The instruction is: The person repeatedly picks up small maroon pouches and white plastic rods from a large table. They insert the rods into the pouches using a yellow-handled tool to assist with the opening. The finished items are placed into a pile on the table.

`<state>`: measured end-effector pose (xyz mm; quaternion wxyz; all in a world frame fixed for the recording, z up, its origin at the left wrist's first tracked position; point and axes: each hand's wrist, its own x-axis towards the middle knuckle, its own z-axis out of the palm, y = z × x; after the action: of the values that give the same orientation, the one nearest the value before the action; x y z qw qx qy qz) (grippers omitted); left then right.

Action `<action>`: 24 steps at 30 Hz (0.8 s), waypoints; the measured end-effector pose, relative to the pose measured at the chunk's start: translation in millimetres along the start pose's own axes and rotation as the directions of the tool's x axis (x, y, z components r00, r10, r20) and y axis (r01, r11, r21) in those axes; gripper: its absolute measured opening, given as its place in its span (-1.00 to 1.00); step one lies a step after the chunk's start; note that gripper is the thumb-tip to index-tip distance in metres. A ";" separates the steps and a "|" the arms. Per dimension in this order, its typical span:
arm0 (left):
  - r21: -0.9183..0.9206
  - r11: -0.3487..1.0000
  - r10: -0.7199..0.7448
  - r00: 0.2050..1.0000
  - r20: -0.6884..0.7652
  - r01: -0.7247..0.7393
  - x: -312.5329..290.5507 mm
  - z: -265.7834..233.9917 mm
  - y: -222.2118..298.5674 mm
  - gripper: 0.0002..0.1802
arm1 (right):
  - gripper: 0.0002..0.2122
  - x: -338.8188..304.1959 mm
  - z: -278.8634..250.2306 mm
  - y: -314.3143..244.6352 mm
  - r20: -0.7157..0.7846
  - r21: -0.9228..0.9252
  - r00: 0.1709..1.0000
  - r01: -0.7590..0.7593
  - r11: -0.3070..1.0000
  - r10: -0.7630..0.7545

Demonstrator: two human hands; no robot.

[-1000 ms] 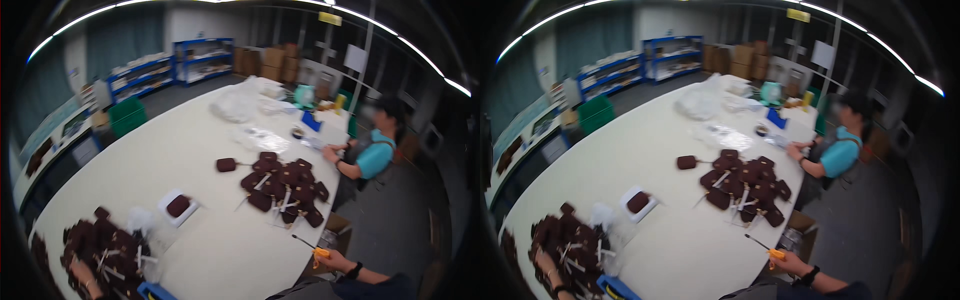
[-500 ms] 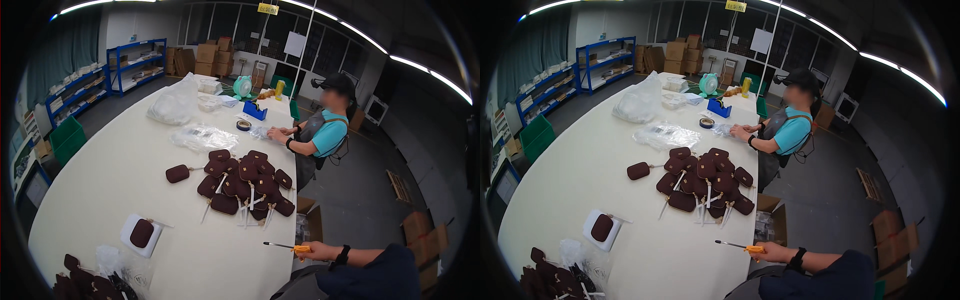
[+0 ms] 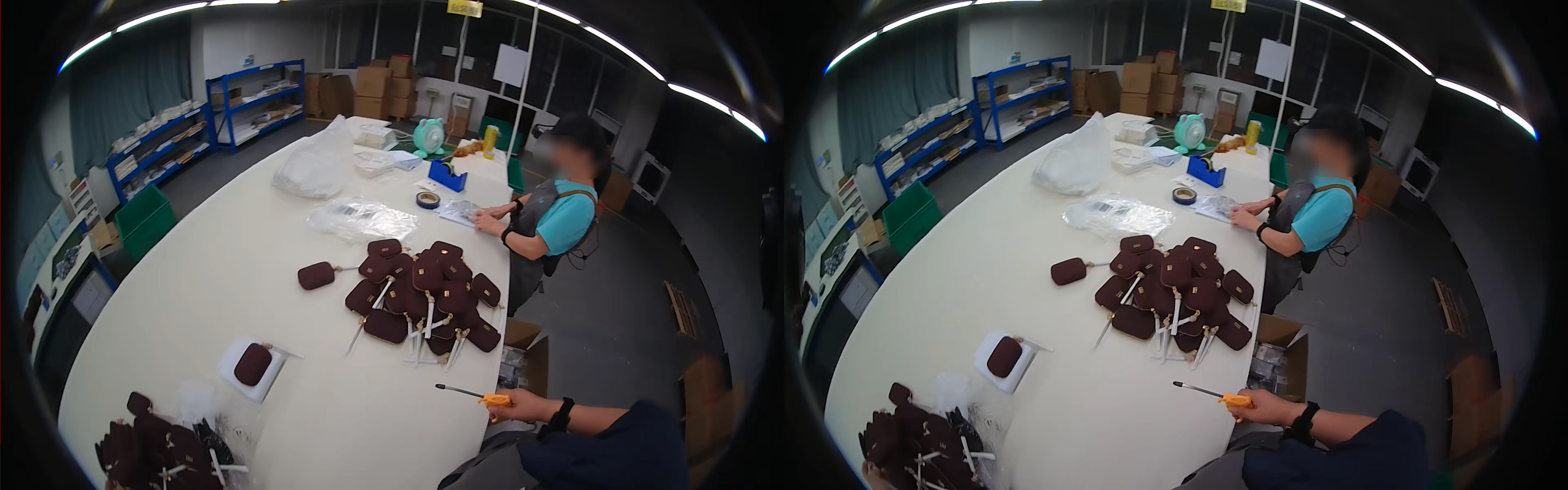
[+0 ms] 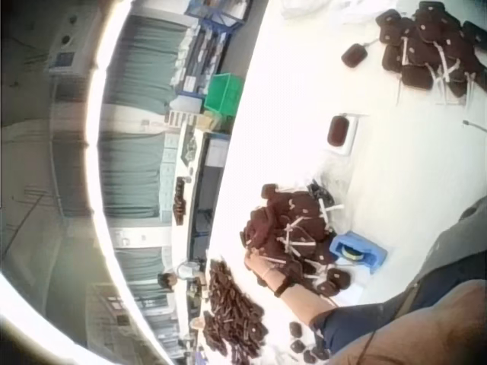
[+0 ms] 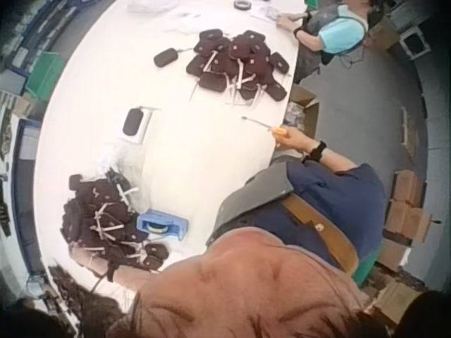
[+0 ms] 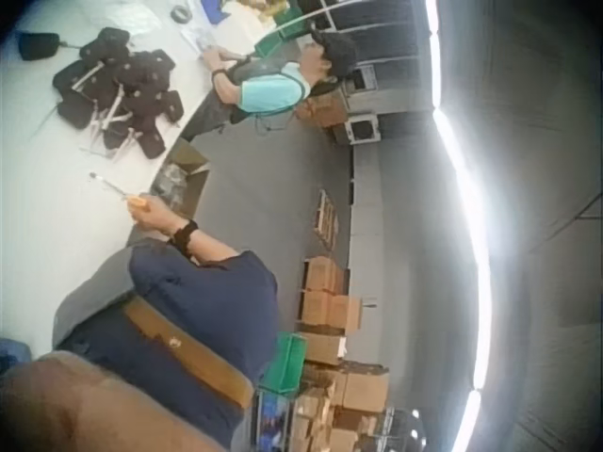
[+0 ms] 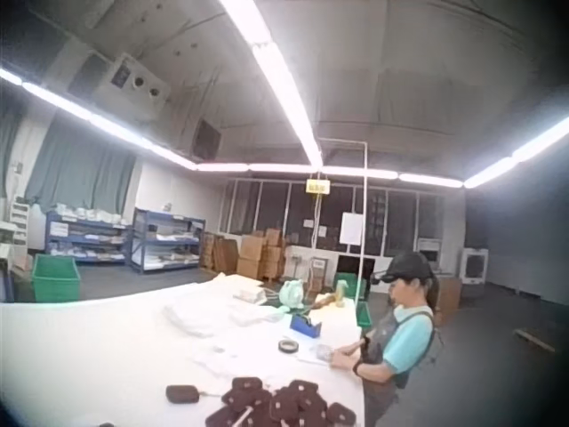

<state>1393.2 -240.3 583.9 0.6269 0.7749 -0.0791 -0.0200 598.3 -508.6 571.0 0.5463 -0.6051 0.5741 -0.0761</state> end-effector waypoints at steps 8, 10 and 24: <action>-0.231 0.942 -0.139 0.908 0.396 0.245 -242.4 65.0 41.7 -0.79 | -0.77 31.8 -15.2 10.1 0.187 -0.008 0.957 0.226 0.974 -0.220; -0.291 0.872 -0.218 0.845 0.488 0.393 -315.1 80.1 12.4 -0.78 | -0.79 40.5 -15.3 -4.0 0.258 -0.025 0.942 0.229 0.973 -0.215; -0.147 0.417 -0.741 0.429 0.517 0.897 -648.5 68.9 -78.0 -0.71 | -0.78 98.3 -44.2 9.3 0.743 -0.054 0.612 0.459 0.887 -0.271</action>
<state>752.0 -195.5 448.9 0.6483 0.5420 0.2069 -0.4931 593.2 -608.1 528.7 0.6214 -0.7515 0.1829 0.1250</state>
